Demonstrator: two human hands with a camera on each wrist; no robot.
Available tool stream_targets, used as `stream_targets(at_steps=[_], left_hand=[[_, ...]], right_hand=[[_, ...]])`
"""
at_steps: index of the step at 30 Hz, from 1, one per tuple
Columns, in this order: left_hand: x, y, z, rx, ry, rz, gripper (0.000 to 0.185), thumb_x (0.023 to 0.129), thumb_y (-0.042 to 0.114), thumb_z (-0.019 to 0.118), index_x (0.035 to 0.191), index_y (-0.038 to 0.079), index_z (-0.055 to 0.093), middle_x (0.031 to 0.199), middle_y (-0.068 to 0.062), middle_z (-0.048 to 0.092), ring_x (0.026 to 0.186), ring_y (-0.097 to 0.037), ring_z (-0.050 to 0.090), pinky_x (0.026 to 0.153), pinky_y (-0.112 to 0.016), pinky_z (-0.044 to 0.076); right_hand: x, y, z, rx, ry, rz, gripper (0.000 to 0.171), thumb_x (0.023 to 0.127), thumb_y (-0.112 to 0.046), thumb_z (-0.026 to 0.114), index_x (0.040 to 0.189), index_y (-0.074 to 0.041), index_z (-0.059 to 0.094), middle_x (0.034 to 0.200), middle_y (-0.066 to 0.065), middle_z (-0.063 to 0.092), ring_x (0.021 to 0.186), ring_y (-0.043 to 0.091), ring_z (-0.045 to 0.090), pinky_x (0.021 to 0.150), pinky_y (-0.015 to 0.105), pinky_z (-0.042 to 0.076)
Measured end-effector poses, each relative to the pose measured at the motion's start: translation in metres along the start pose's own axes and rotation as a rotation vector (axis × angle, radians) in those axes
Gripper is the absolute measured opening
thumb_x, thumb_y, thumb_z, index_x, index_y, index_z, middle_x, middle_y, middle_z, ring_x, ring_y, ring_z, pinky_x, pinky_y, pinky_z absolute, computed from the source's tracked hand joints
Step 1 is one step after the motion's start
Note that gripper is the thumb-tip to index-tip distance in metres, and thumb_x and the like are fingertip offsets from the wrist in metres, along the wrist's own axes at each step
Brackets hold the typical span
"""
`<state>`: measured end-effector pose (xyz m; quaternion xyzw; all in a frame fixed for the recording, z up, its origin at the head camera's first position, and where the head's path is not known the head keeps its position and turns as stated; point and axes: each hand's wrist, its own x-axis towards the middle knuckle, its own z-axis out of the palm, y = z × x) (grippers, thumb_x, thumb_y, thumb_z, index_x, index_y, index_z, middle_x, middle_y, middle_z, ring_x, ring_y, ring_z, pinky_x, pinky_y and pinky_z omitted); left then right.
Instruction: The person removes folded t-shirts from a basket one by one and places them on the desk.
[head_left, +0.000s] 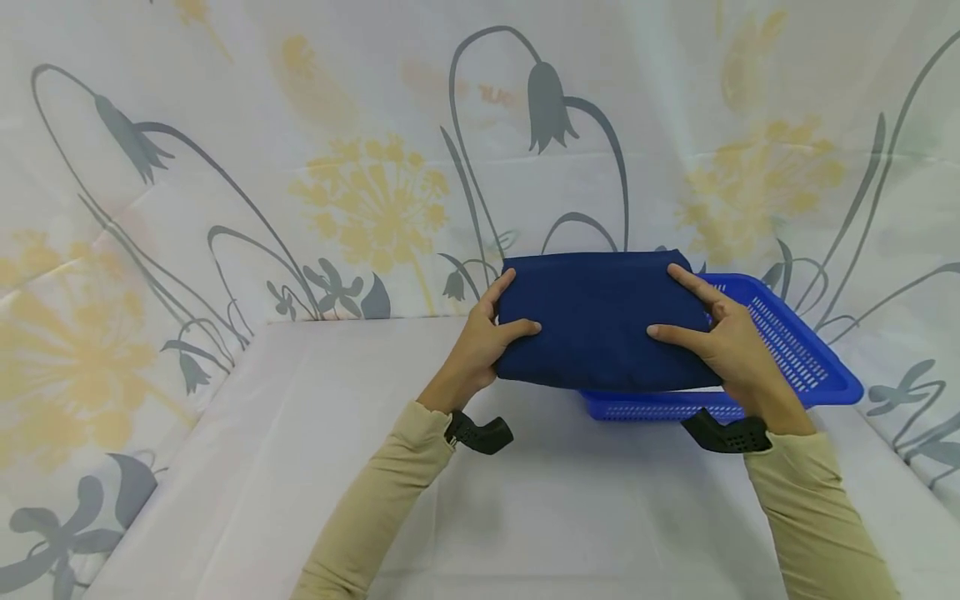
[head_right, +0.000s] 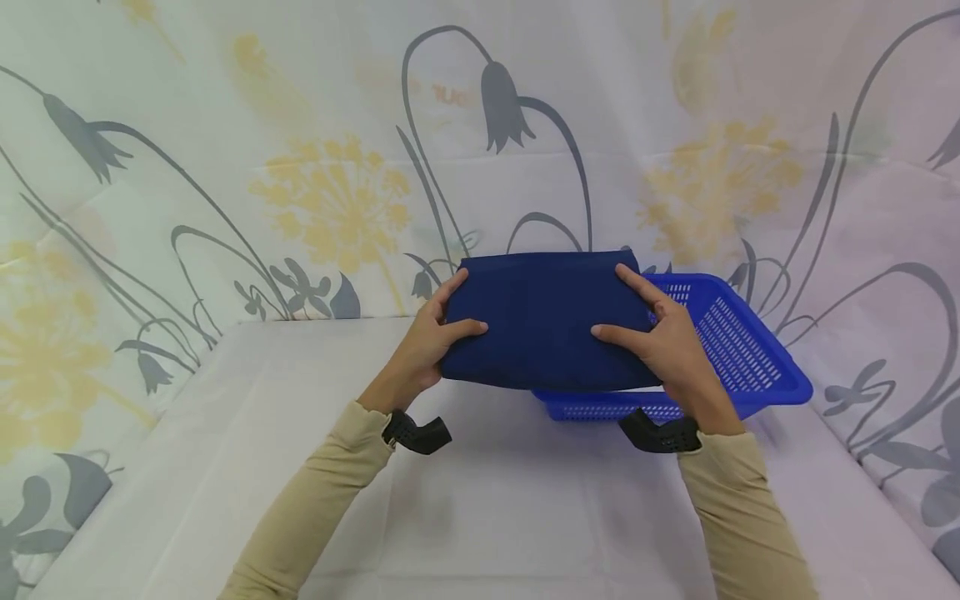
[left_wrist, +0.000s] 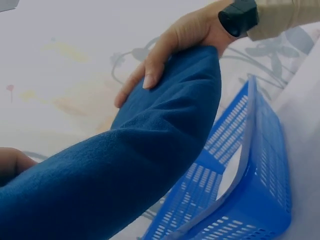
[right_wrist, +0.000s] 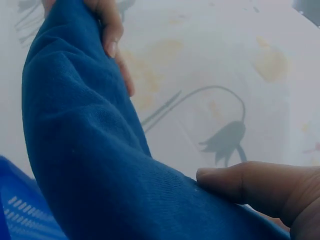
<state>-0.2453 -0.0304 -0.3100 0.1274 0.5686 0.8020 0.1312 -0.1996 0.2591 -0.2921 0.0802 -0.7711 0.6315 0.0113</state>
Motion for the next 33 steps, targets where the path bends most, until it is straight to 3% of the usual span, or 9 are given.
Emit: stream_targets(at_steps=[6, 13, 24, 33], left_hand=[[-0.010, 0.006, -0.015, 0.002, 0.006, 0.041, 0.089, 0.082, -0.009, 0.063, 0.154, 0.030, 0.028, 0.150, -0.005, 0.031, 0.125, -0.033, 0.048, 0.082, -0.039, 0.053], [-0.021, 0.011, -0.035, 0.015, 0.010, 0.049, 0.088, 0.084, -0.010, 0.061, 0.154, 0.032, 0.027, 0.153, -0.002, 0.027, 0.127, -0.032, 0.045, 0.082, -0.039, 0.053], [-0.036, 0.018, -0.067, 0.059, 0.069, 0.050, 0.089, 0.083, -0.010, 0.061, 0.153, 0.034, 0.028, 0.156, 0.002, 0.023, 0.133, -0.028, 0.037, 0.087, -0.040, 0.051], [-0.047, 0.021, -0.093, 0.094, 0.120, 0.060, 0.085, 0.086, -0.007, 0.060, 0.154, 0.032, 0.028, 0.157, 0.002, 0.019, 0.136, -0.027, 0.033, 0.095, -0.042, 0.045]], right_hand=[[0.003, 0.000, 0.019, 0.080, -0.002, -0.021, 0.080, 0.088, -0.011, 0.073, 0.152, -0.032, 0.032, 0.148, 0.020, 0.033, 0.102, 0.006, 0.061, 0.075, 0.026, 0.054], [0.008, 0.000, 0.037, 0.096, -0.021, -0.009, 0.079, 0.087, -0.015, 0.074, 0.152, -0.034, 0.033, 0.148, 0.018, 0.034, 0.107, 0.010, 0.058, 0.078, 0.026, 0.053], [0.020, 0.005, 0.069, 0.064, -0.072, -0.032, 0.085, 0.086, -0.017, 0.076, 0.154, -0.031, 0.027, 0.149, 0.013, 0.034, 0.125, 0.030, 0.047, 0.082, 0.028, 0.052], [0.033, 0.013, 0.096, 0.065, -0.102, -0.024, 0.087, 0.085, -0.015, 0.077, 0.155, -0.029, 0.027, 0.151, 0.012, 0.031, 0.125, 0.037, 0.047, 0.083, 0.038, 0.053]])
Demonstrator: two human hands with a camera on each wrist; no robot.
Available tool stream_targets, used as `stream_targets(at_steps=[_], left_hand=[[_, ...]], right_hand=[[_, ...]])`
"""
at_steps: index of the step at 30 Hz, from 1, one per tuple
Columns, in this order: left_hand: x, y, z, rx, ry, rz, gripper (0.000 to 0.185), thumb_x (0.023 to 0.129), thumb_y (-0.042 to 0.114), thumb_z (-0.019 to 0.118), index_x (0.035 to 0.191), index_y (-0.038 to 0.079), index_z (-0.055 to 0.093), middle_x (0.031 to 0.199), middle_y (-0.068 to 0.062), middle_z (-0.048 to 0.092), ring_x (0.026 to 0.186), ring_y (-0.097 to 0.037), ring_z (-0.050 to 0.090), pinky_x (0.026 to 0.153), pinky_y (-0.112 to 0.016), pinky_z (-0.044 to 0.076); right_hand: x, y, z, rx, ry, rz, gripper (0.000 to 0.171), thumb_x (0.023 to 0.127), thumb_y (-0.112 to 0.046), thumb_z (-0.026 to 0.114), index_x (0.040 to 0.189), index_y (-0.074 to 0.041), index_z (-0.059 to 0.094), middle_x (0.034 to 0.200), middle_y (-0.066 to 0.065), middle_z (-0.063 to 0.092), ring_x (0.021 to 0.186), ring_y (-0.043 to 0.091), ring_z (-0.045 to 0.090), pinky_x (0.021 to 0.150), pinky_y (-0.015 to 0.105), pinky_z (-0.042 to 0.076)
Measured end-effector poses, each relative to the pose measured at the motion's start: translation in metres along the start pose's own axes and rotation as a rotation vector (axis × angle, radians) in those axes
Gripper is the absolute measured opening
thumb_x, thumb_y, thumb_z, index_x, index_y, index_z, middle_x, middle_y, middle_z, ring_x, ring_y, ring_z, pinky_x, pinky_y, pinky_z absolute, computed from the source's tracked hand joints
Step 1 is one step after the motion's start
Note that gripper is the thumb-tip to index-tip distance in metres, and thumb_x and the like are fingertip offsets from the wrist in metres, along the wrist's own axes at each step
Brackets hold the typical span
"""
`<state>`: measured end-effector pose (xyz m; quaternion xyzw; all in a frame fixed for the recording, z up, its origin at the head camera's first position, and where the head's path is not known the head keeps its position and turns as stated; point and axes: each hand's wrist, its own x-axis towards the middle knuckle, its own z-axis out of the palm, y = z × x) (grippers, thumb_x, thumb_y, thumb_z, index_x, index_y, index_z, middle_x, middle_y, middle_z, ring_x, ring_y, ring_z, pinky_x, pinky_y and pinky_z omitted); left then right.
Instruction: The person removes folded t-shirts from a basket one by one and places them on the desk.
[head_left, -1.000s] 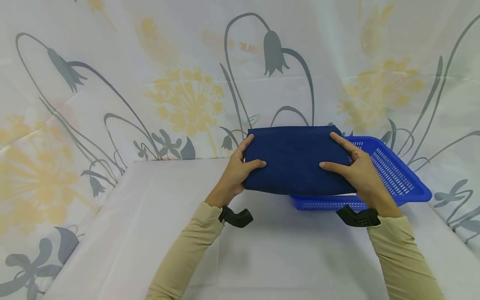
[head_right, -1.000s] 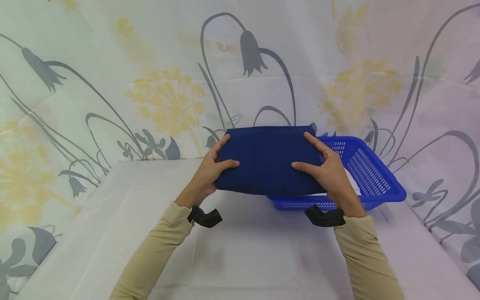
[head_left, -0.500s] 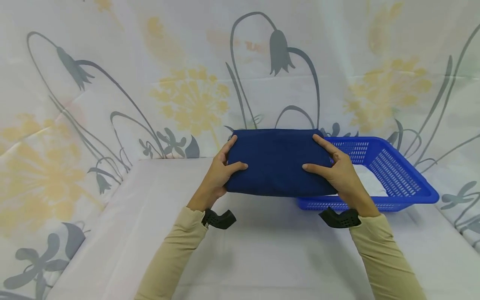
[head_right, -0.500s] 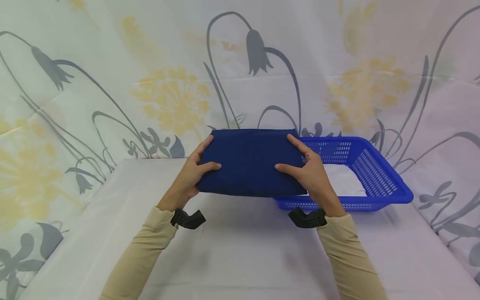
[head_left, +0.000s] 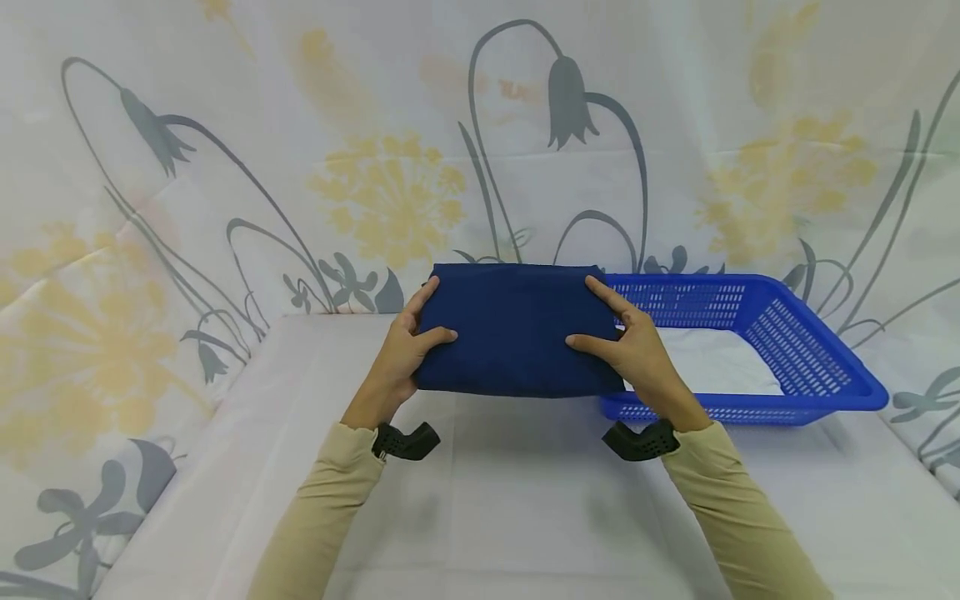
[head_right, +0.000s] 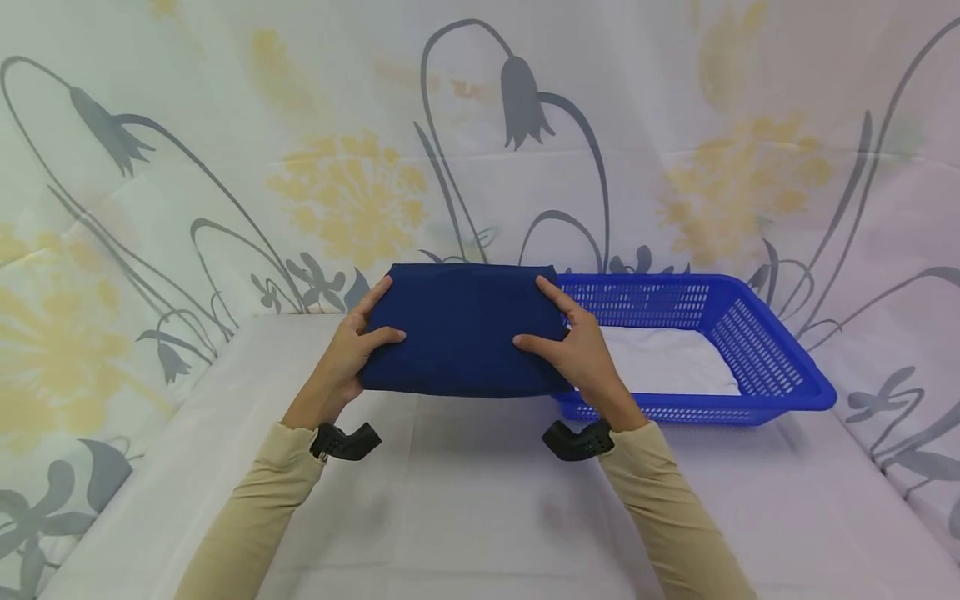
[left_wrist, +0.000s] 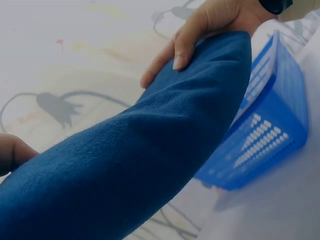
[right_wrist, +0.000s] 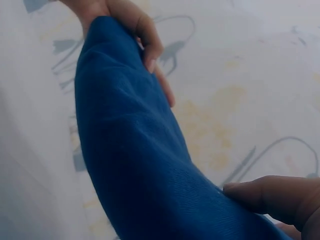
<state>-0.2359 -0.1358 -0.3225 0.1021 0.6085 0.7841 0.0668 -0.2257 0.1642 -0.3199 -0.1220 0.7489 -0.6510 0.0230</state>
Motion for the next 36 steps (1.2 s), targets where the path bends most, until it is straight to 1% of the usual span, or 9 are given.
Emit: stream_targets(at_steps=[4, 9, 12, 19, 23, 30, 34, 36], left_hand=[[-0.003, 0.002, -0.014, -0.008, 0.001, 0.005, 0.083, 0.087, -0.007, 0.059, 0.154, 0.030, 0.026, 0.157, 0.002, 0.020, 0.135, -0.028, 0.035, 0.090, -0.037, 0.049], [-0.007, 0.000, -0.032, -0.007, 0.013, -0.001, 0.081, 0.088, -0.006, 0.058, 0.155, 0.029, 0.026, 0.157, 0.000, 0.021, 0.134, -0.032, 0.036, 0.084, -0.034, 0.052], [-0.010, -0.002, -0.040, -0.003, 0.019, -0.004, 0.081, 0.089, -0.007, 0.057, 0.155, 0.028, 0.025, 0.158, 0.000, 0.019, 0.135, -0.032, 0.034, 0.084, -0.034, 0.052], [-0.012, -0.006, -0.056, 0.021, 0.035, 0.002, 0.082, 0.088, -0.008, 0.056, 0.156, 0.025, 0.023, 0.158, -0.002, 0.018, 0.137, -0.033, 0.032, 0.084, -0.032, 0.051], [-0.012, -0.009, -0.064, 0.049, 0.040, -0.002, 0.082, 0.088, -0.008, 0.055, 0.156, 0.023, 0.021, 0.159, -0.003, 0.017, 0.137, -0.034, 0.031, 0.084, -0.031, 0.051], [-0.011, -0.021, -0.077, 0.076, 0.062, -0.020, 0.083, 0.088, -0.008, 0.055, 0.156, 0.024, 0.021, 0.159, -0.003, 0.017, 0.138, -0.033, 0.029, 0.085, -0.033, 0.051], [-0.008, -0.030, -0.085, 0.100, 0.076, -0.040, 0.083, 0.087, -0.009, 0.055, 0.156, 0.024, 0.022, 0.159, -0.003, 0.018, 0.138, -0.031, 0.029, 0.087, -0.032, 0.049], [-0.007, -0.034, -0.089, 0.115, 0.078, -0.054, 0.083, 0.088, -0.008, 0.056, 0.156, 0.023, 0.022, 0.159, -0.003, 0.017, 0.138, -0.031, 0.028, 0.088, -0.032, 0.048]], right_hand=[[0.006, 0.003, 0.013, -0.018, -0.007, -0.010, 0.086, 0.085, -0.014, 0.076, 0.154, -0.029, 0.028, 0.152, 0.011, 0.030, 0.125, 0.036, 0.047, 0.088, 0.043, 0.051], [0.011, 0.010, 0.029, 0.003, -0.018, -0.015, 0.085, 0.085, -0.016, 0.076, 0.154, -0.027, 0.029, 0.154, 0.009, 0.029, 0.128, 0.033, 0.046, 0.093, 0.047, 0.047], [0.014, 0.014, 0.038, 0.006, -0.018, -0.011, 0.085, 0.085, -0.017, 0.077, 0.154, -0.026, 0.029, 0.155, 0.010, 0.026, 0.128, 0.035, 0.045, 0.092, 0.048, 0.047], [0.024, 0.023, 0.053, -0.050, -0.022, -0.010, 0.084, 0.085, -0.014, 0.075, 0.154, -0.025, 0.029, 0.158, 0.008, 0.019, 0.128, 0.038, 0.043, 0.093, 0.050, 0.046], [0.029, 0.028, 0.060, -0.048, -0.033, 0.011, 0.085, 0.085, -0.012, 0.075, 0.155, -0.024, 0.028, 0.157, 0.009, 0.020, 0.127, 0.039, 0.045, 0.093, 0.050, 0.046], [0.036, 0.041, 0.072, -0.050, -0.042, 0.056, 0.085, 0.085, -0.013, 0.075, 0.155, -0.026, 0.027, 0.153, 0.013, 0.029, 0.124, 0.038, 0.048, 0.094, 0.051, 0.046], [0.041, 0.050, 0.077, -0.041, -0.044, 0.097, 0.087, 0.084, -0.010, 0.075, 0.155, -0.025, 0.028, 0.153, 0.013, 0.030, 0.126, 0.037, 0.047, 0.096, 0.050, 0.044], [0.042, 0.053, 0.080, -0.031, -0.051, 0.120, 0.087, 0.083, -0.009, 0.076, 0.155, -0.024, 0.028, 0.155, 0.013, 0.027, 0.127, 0.037, 0.045, 0.098, 0.050, 0.042]])
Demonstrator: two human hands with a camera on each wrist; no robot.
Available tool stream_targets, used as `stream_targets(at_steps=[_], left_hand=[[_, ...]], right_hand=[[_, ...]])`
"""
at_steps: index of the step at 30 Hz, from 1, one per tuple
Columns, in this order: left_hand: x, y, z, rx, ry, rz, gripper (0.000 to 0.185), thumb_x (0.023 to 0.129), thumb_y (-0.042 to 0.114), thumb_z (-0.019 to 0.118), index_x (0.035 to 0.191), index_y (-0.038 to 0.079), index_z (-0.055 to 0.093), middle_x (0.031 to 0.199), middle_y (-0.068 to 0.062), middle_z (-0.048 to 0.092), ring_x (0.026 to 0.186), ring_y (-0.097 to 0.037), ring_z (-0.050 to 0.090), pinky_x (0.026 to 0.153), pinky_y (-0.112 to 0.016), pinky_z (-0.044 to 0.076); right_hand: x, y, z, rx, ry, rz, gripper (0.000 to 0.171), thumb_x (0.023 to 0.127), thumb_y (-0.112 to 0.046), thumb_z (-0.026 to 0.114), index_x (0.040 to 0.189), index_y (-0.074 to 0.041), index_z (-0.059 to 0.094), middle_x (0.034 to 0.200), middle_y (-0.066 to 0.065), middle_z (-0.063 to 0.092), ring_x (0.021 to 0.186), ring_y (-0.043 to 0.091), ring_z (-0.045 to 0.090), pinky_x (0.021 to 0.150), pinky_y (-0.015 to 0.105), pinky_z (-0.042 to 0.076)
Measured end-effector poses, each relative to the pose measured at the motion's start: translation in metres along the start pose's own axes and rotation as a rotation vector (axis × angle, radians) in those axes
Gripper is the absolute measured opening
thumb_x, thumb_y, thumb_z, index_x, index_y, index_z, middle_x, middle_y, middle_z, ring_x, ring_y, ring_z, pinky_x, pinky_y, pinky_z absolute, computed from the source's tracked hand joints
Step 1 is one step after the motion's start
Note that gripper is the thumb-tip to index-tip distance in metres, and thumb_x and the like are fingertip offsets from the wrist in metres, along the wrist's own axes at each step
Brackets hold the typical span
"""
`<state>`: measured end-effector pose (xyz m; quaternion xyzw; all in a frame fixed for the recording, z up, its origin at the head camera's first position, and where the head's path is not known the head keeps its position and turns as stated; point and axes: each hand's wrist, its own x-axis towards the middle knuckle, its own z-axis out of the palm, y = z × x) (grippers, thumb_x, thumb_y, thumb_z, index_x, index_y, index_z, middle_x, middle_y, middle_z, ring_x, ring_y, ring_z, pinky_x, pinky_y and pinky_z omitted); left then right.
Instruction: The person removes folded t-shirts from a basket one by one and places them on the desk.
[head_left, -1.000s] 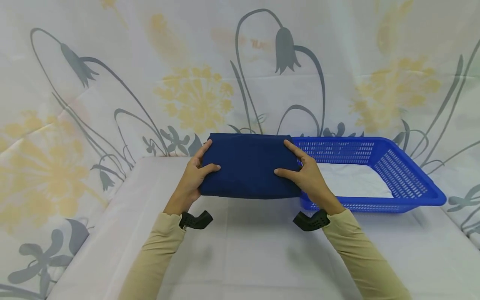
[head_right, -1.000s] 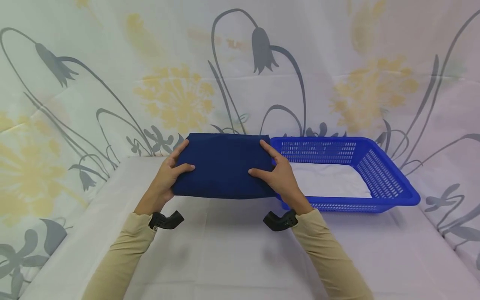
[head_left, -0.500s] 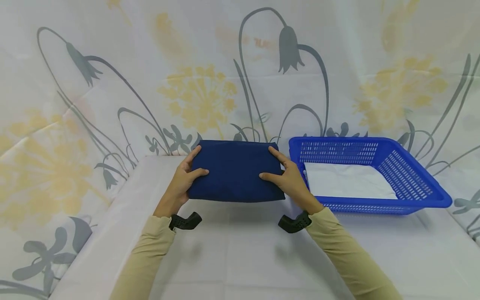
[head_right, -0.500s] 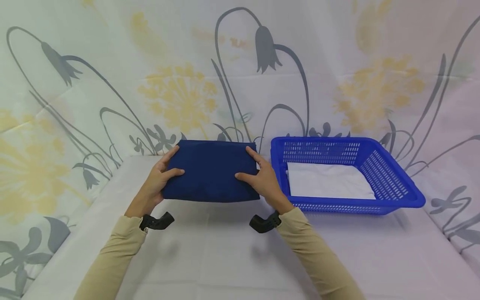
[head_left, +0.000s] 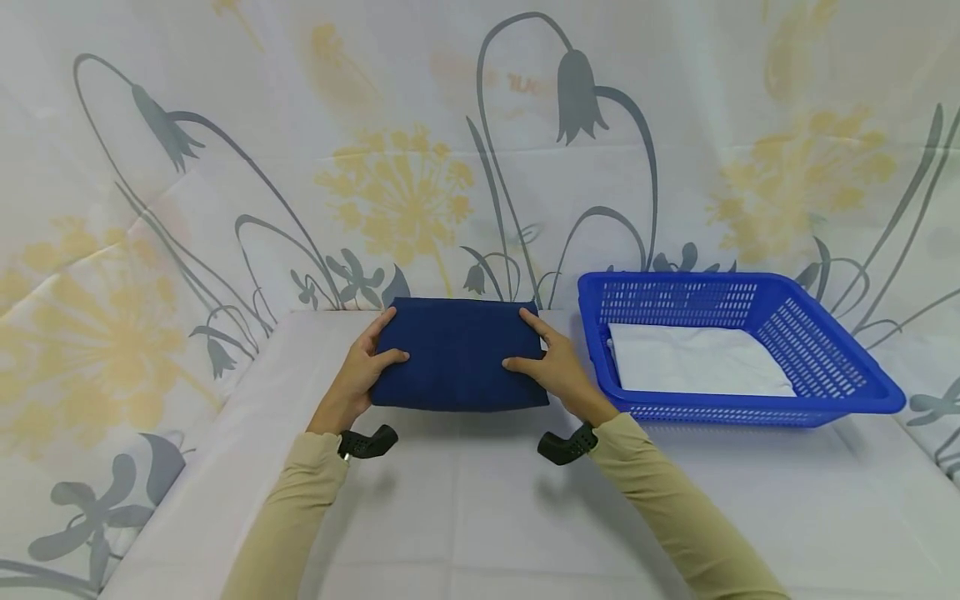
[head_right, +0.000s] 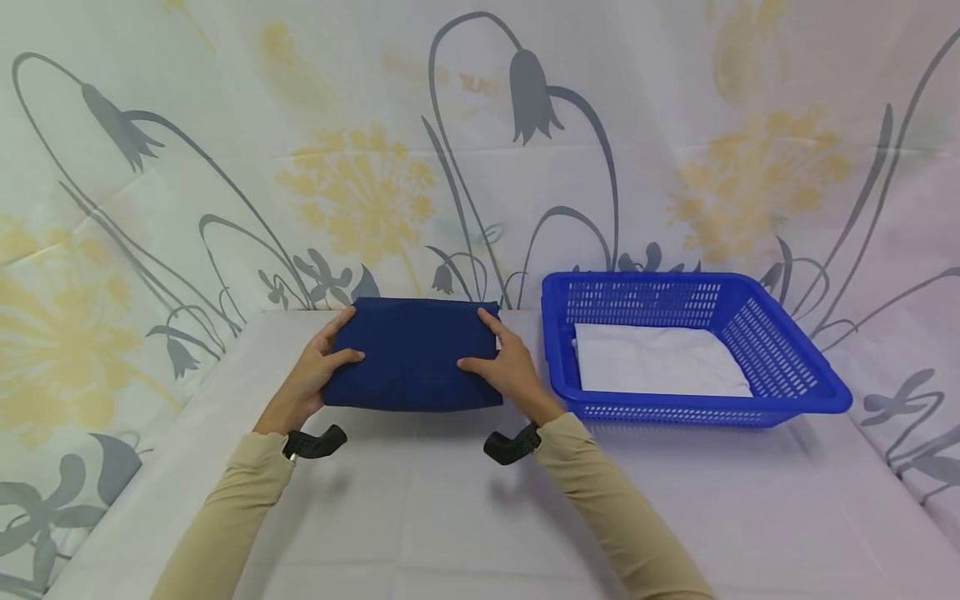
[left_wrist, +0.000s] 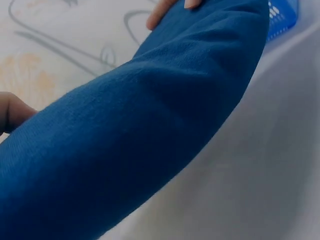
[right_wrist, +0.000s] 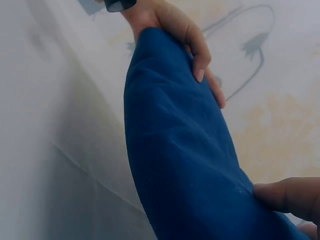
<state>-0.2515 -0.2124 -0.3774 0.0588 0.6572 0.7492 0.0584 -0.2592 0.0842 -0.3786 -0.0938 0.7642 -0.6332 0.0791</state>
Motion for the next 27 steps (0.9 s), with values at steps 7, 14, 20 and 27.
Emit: stream_targets(at_steps=[7, 14, 20, 27], left_hand=[[0.006, -0.011, -0.011, 0.009, -0.023, -0.060, 0.083, 0.088, -0.008, 0.056, 0.157, 0.020, 0.019, 0.158, -0.008, 0.017, 0.138, -0.033, 0.027, 0.089, -0.033, 0.048], [0.015, -0.017, -0.019, 0.055, -0.031, -0.104, 0.087, 0.087, -0.008, 0.057, 0.157, 0.021, 0.016, 0.157, -0.013, 0.019, 0.134, -0.036, 0.032, 0.086, -0.033, 0.050], [0.023, -0.023, -0.026, 0.077, -0.027, -0.125, 0.087, 0.087, -0.009, 0.057, 0.157, 0.020, 0.014, 0.157, -0.015, 0.018, 0.135, -0.035, 0.030, 0.089, -0.033, 0.048], [0.027, -0.027, -0.033, 0.075, -0.017, -0.124, 0.087, 0.086, -0.010, 0.056, 0.157, 0.019, 0.014, 0.158, -0.013, 0.017, 0.137, -0.034, 0.028, 0.092, -0.034, 0.047]], right_hand=[[0.009, 0.012, 0.005, -0.005, -0.033, 0.043, 0.089, 0.083, -0.008, 0.075, 0.155, -0.024, 0.025, 0.155, 0.012, 0.026, 0.131, 0.035, 0.041, 0.103, 0.050, 0.037], [0.021, 0.024, 0.010, -0.054, -0.038, 0.052, 0.090, 0.082, -0.007, 0.075, 0.155, -0.022, 0.025, 0.157, 0.012, 0.023, 0.138, 0.033, 0.028, 0.108, 0.050, 0.029], [0.029, 0.029, 0.014, -0.076, -0.050, 0.057, 0.090, 0.082, -0.007, 0.075, 0.155, -0.019, 0.025, 0.158, 0.013, 0.017, 0.141, 0.036, 0.020, 0.110, 0.052, 0.024], [0.036, 0.032, 0.019, -0.104, -0.065, 0.037, 0.090, 0.082, -0.006, 0.075, 0.156, -0.019, 0.024, 0.159, 0.010, 0.015, 0.144, 0.032, 0.009, 0.111, 0.053, 0.019]])
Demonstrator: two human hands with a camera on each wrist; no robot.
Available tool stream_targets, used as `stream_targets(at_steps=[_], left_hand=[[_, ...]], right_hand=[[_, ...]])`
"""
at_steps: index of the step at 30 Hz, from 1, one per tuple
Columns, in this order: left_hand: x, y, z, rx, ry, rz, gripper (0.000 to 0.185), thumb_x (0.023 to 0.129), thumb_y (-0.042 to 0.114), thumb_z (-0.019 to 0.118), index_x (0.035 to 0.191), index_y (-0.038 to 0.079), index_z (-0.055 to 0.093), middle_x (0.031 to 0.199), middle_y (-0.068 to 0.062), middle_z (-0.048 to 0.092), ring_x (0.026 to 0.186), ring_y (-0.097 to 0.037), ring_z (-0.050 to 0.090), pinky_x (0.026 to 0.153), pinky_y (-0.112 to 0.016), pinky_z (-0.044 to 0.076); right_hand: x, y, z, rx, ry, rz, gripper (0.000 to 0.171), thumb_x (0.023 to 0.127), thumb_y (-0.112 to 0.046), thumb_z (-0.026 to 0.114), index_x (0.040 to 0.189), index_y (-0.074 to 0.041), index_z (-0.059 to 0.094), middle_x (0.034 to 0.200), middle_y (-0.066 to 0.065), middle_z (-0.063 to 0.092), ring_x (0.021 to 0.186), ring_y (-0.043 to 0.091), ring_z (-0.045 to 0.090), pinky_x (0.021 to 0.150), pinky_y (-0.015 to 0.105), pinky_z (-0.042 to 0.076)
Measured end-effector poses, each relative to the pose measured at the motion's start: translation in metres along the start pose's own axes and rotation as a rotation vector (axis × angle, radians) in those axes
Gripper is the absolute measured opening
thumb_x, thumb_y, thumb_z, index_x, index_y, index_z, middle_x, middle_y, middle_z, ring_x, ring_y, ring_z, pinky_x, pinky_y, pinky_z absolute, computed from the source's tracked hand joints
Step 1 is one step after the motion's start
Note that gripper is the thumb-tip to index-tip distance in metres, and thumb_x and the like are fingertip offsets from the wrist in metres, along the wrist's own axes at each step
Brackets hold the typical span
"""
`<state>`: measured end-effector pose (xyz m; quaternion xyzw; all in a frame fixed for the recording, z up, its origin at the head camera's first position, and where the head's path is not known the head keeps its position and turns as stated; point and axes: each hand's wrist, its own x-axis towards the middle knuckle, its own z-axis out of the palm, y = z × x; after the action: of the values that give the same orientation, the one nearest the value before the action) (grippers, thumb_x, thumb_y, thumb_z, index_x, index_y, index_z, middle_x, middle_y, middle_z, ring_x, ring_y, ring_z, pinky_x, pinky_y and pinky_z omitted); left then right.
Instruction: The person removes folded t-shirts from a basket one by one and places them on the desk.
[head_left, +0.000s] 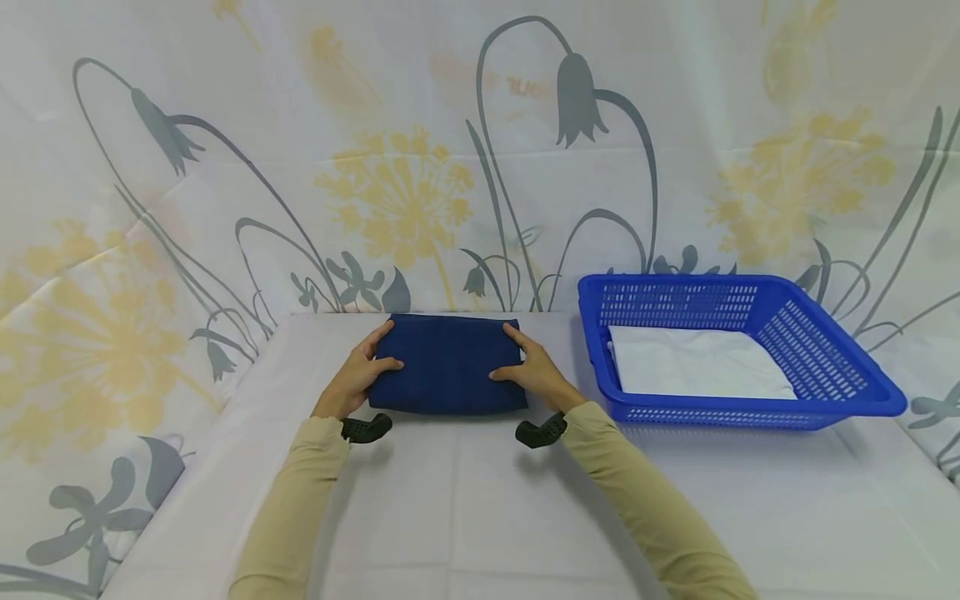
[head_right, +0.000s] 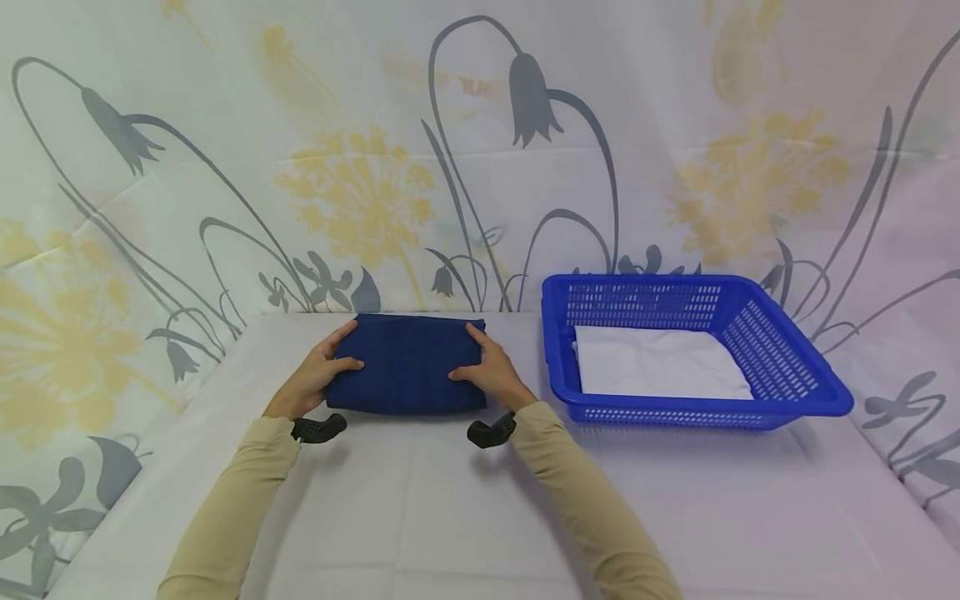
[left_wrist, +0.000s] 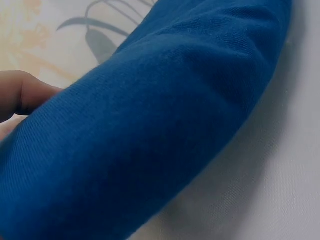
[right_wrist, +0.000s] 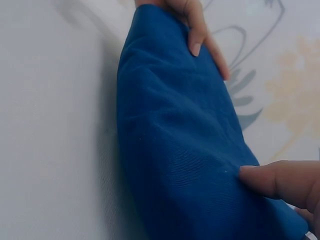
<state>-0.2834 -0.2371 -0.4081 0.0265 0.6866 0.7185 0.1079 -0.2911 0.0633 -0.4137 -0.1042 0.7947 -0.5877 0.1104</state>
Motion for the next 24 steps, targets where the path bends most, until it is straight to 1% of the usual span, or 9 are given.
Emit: stream_targets(at_steps=[8, 15, 19, 21, 24], left_hand=[[0.004, -0.008, -0.007, 0.014, 0.022, -0.005, 0.088, 0.084, -0.012, 0.056, 0.157, 0.016, 0.016, 0.158, -0.014, 0.018, 0.138, -0.032, 0.026, 0.091, -0.031, 0.045], [0.005, -0.010, -0.011, 0.030, 0.001, -0.060, 0.087, 0.086, -0.010, 0.056, 0.157, 0.016, 0.013, 0.158, -0.018, 0.011, 0.140, -0.034, 0.021, 0.100, -0.039, 0.039], [0.004, -0.010, -0.011, 0.033, -0.001, -0.083, 0.087, 0.087, -0.011, 0.056, 0.157, 0.016, 0.012, 0.158, -0.019, 0.011, 0.139, -0.036, 0.022, 0.100, -0.041, 0.040], [0.004, -0.011, -0.012, 0.059, 0.010, -0.085, 0.087, 0.087, -0.011, 0.057, 0.157, 0.016, 0.013, 0.158, -0.019, 0.013, 0.137, -0.038, 0.026, 0.099, -0.043, 0.041], [0.005, -0.013, -0.012, 0.148, 0.040, -0.068, 0.087, 0.086, -0.010, 0.060, 0.157, 0.012, 0.016, 0.157, -0.019, 0.017, 0.136, -0.039, 0.029, 0.101, -0.047, 0.039]], right_hand=[[0.006, 0.003, 0.006, -0.013, -0.033, 0.038, 0.093, 0.082, -0.007, 0.076, 0.156, -0.019, 0.022, 0.160, 0.007, 0.013, 0.144, 0.032, 0.008, 0.111, 0.053, 0.019], [0.010, 0.007, 0.008, -0.011, -0.021, 0.068, 0.092, 0.080, -0.006, 0.076, 0.156, -0.016, 0.023, 0.160, 0.010, 0.014, 0.143, 0.035, 0.012, 0.111, 0.052, 0.020], [0.011, 0.011, 0.009, 0.001, -0.005, 0.094, 0.091, 0.080, -0.006, 0.076, 0.155, -0.016, 0.025, 0.159, 0.012, 0.016, 0.142, 0.039, 0.016, 0.110, 0.050, 0.024], [0.011, 0.014, 0.010, 0.009, 0.002, 0.111, 0.091, 0.079, -0.006, 0.076, 0.155, -0.015, 0.026, 0.159, 0.013, 0.016, 0.142, 0.039, 0.016, 0.110, 0.050, 0.025], [0.012, 0.018, 0.010, 0.024, 0.012, 0.134, 0.091, 0.079, -0.006, 0.077, 0.154, -0.015, 0.028, 0.159, 0.013, 0.016, 0.143, 0.037, 0.015, 0.110, 0.049, 0.024]])
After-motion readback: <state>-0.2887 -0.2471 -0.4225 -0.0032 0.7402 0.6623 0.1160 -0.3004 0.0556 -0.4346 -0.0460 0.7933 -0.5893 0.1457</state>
